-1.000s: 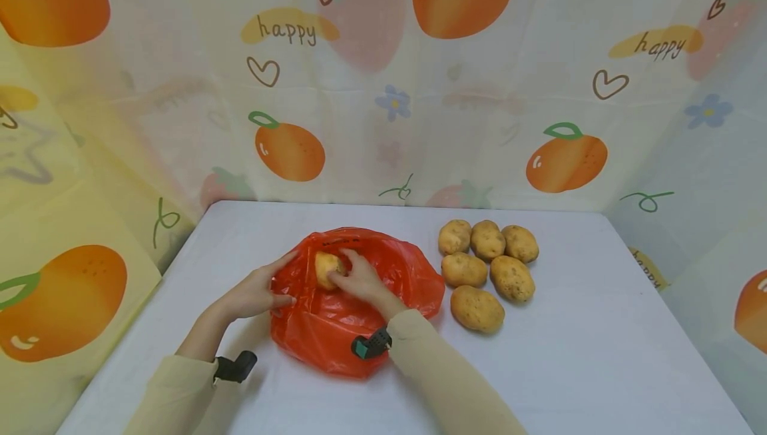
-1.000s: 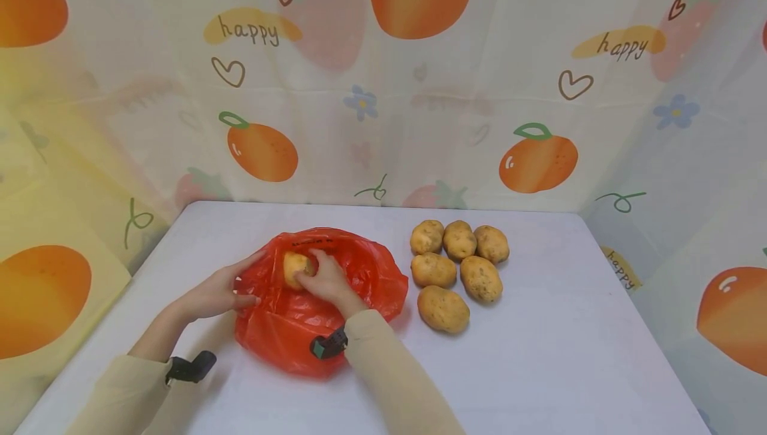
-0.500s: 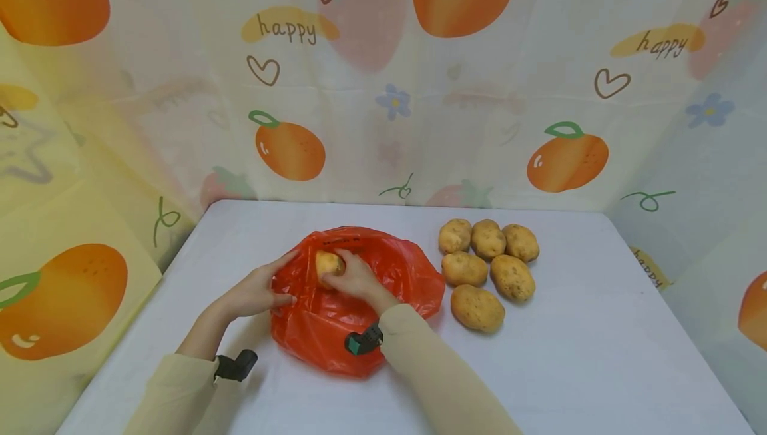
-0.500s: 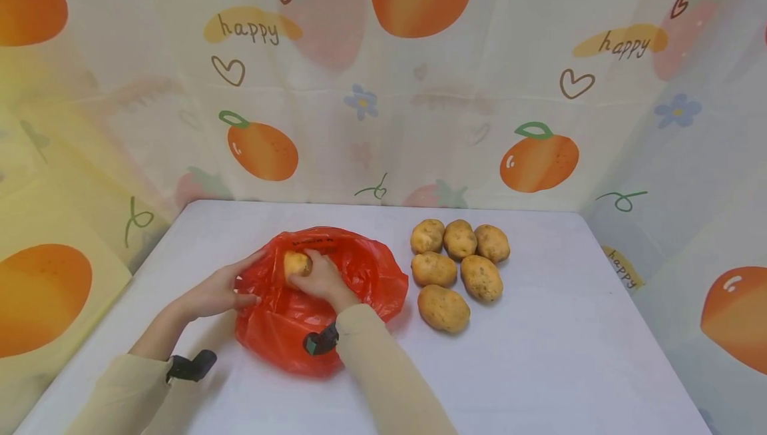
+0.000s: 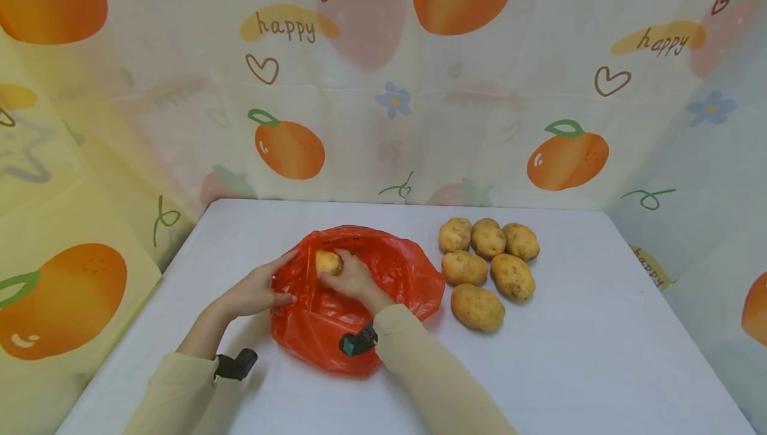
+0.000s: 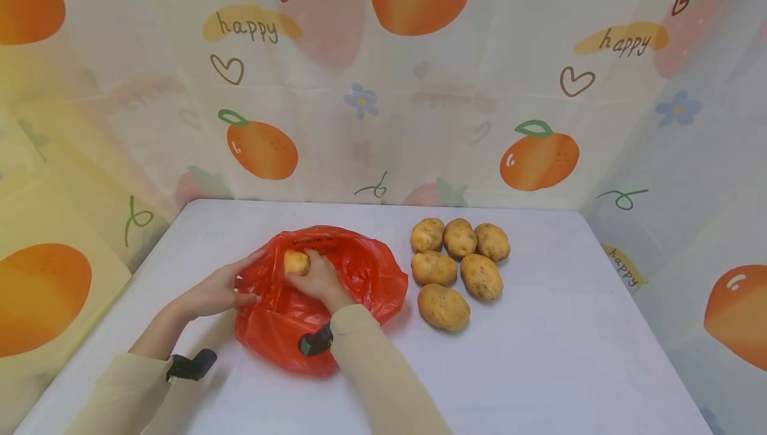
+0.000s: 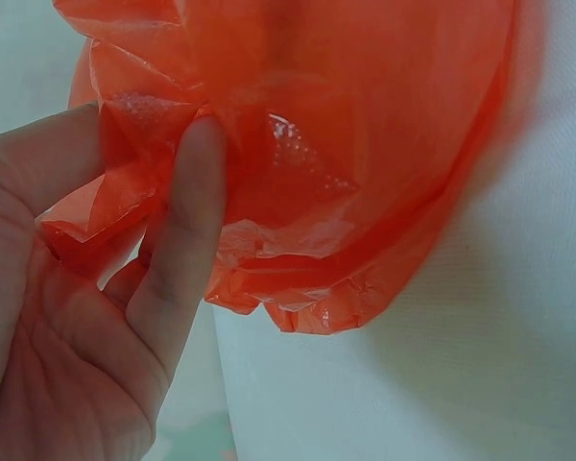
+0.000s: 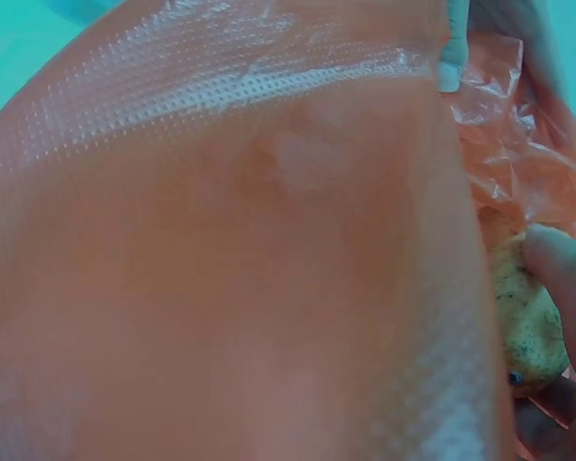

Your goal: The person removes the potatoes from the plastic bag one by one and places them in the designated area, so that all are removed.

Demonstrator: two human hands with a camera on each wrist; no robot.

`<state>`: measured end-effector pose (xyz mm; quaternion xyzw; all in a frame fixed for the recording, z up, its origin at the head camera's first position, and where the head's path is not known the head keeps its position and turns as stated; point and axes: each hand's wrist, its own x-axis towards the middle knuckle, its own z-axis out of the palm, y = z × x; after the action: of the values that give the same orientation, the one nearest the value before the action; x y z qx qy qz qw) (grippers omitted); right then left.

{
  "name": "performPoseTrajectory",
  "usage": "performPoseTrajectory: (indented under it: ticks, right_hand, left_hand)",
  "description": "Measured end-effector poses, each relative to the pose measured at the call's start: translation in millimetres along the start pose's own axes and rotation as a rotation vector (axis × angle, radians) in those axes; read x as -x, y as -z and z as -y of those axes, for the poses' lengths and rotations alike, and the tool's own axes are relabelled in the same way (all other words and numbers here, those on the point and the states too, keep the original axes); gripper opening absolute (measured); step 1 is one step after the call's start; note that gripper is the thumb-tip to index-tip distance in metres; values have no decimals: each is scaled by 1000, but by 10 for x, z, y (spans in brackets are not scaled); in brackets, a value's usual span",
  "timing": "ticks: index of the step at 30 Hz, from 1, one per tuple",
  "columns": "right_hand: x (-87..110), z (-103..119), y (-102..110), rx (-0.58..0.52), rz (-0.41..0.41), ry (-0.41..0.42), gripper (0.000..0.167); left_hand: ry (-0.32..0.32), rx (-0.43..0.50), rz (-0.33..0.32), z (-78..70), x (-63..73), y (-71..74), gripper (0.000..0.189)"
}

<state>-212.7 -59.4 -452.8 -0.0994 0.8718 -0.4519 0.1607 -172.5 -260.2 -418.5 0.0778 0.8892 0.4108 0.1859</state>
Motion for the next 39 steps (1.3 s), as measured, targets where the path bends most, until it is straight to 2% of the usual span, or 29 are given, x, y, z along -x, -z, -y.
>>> performPoseTrajectory:
  ticks: [9,18,22,28,39]
  right_hand:
    - [-16,-30,-32,0,-15,12,61]
    - [39,17,-4,-27,13,0,59]
    - [72,47,4,-21,0,22,56]
    - [92,38,7,-33,-24,10,60]
    - [141,10,110,-30,-79,36,63]
  left_hand:
    - [1,7,1,1,-2,5,87]
    - [-17,13,-5,33,9,20,87]
    - [-21,14,-7,41,17,29,87]
    - [-42,34,-3,45,20,34,87]
    - [-27,27,-15,18,39,47,87]
